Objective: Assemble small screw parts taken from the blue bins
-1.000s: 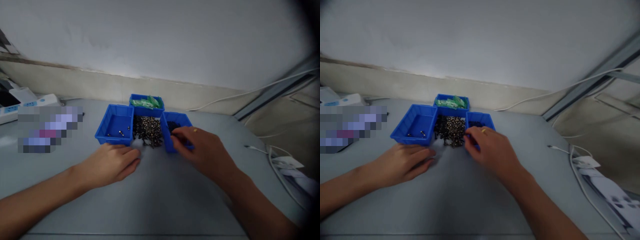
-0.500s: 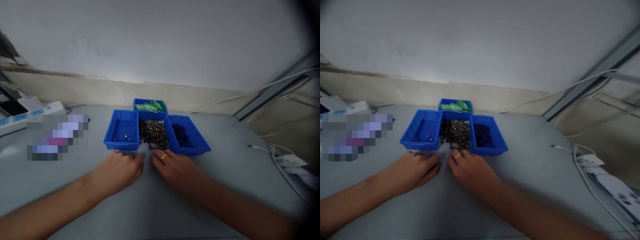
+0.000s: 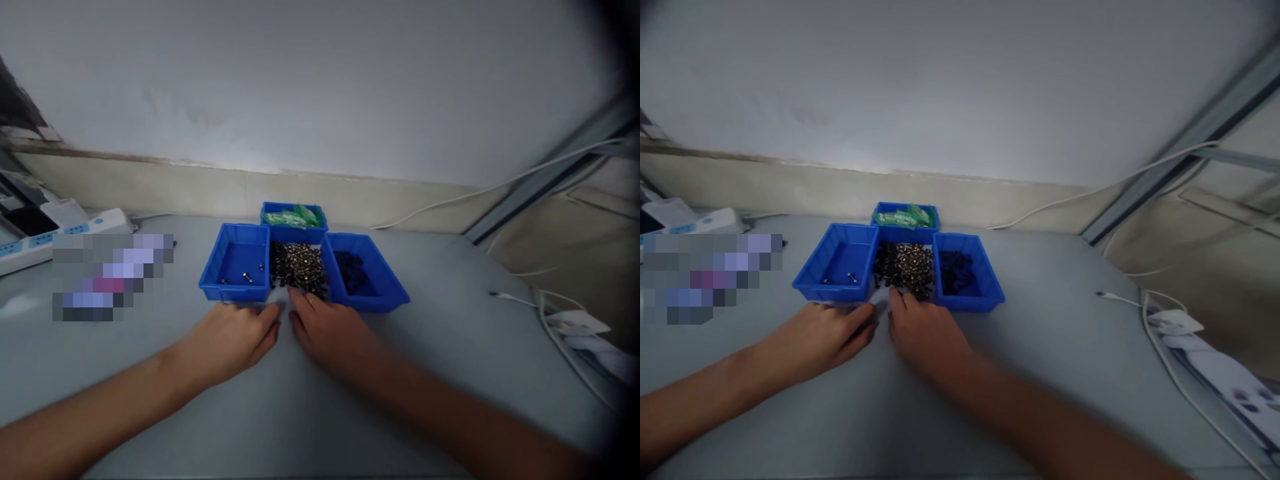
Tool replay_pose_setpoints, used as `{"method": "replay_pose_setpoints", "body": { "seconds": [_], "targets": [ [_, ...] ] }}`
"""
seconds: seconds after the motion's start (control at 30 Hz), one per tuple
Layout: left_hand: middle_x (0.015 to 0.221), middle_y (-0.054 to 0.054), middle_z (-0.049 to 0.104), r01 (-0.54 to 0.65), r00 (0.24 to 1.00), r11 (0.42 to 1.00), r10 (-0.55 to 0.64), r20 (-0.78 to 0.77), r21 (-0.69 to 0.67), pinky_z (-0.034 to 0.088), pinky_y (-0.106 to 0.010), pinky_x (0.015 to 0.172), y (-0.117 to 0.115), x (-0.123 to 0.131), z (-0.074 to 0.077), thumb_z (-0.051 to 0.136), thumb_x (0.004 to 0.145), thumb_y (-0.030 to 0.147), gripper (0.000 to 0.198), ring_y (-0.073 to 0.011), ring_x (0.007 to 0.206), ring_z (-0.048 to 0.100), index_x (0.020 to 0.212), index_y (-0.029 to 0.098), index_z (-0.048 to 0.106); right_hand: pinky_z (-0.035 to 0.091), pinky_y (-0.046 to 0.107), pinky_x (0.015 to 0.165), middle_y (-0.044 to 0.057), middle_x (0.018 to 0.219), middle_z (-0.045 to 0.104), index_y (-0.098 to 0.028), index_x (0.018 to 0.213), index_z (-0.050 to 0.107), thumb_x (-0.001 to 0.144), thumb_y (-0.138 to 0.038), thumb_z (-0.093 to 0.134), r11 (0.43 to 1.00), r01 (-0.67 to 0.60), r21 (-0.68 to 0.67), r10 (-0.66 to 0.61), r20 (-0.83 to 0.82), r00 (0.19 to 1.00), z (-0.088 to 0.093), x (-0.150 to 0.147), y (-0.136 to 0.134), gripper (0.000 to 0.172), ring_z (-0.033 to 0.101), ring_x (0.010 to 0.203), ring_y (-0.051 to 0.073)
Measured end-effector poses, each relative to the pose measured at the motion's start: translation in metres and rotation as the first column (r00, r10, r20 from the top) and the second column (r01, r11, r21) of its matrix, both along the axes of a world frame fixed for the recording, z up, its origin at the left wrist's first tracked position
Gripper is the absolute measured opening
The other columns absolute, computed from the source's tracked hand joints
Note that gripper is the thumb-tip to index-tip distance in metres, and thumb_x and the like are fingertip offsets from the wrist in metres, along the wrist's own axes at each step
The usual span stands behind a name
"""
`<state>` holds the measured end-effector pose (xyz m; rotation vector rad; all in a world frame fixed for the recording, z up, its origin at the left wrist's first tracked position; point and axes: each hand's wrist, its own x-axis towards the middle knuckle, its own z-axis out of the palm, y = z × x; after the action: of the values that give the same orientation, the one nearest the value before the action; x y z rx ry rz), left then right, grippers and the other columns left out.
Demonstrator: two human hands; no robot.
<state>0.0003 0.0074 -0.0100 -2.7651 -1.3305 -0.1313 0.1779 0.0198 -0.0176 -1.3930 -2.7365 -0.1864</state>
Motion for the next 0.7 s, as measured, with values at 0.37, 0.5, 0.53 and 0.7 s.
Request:
{"method": "replay_pose_setpoints", "body": {
  "seconds": [0.37,0.5,0.53,0.7],
  "targets": [
    [0.07,-0.006,0.058,-0.004,1.0,1.0,0.004,-0.005,0.022,0.04,-0.029,0.053,0.0016,0.0023,0.0014,0.035,0.085,0.027,0.021,-0.0187,0.063,0.056,0.081,0.015,0.052,0.041,0.027,0.059,0.006,0.086,0.061,-0.016,0.094,0.048,0.087,-0.021,0.031,0.997,0.009,-0.077,-0.016,-0.092,0.996,0.0036,0.0024,0.0069,0.019,0.059,0.074,0.017],
    [0.071,-0.006,0.058,-0.013,0.999,1.0,0.013,-0.029,0.004,0.039,-0.03,0.052,0.0009,0.0038,0.0026,0.034,0.085,0.027,0.02,-0.0199,0.064,0.056,0.082,0.017,0.051,0.042,0.027,0.058,0.006,0.087,0.061,-0.016,0.096,0.047,0.086,-0.021,0.032,0.997,0.031,-0.072,-0.039,-0.109,0.993,0.0035,0.002,0.0066,0.019,0.06,0.075,0.018],
    [0.07,-0.006,0.058,-0.012,0.999,1.0,0.012,-0.032,0.005,0.039,-0.03,0.052,0.0007,0.0039,0.0025,0.034,0.085,0.027,0.02,-0.0199,0.063,0.056,0.082,0.017,0.051,0.041,0.028,0.057,0.006,0.086,0.062,-0.016,0.096,0.047,0.085,-0.02,0.033,0.997,0.044,-0.068,-0.05,-0.091,0.995,0.0035,0.0013,0.0061,0.018,0.06,0.073,0.018],
    [0.07,-0.006,0.058,-0.004,1.0,1.0,0.004,-0.019,0.026,0.039,-0.029,0.051,0.0015,0.0028,0.0004,0.035,0.085,0.027,0.019,-0.019,0.061,0.056,0.082,0.017,0.051,0.041,0.029,0.051,0.006,0.08,0.063,-0.017,0.1,0.047,0.086,-0.025,0.031,0.996,0.088,-0.013,-0.088,0.0,0.996,0.0018,-0.0046,0.005,0.022,0.06,0.065,0.02]
  ]
}}
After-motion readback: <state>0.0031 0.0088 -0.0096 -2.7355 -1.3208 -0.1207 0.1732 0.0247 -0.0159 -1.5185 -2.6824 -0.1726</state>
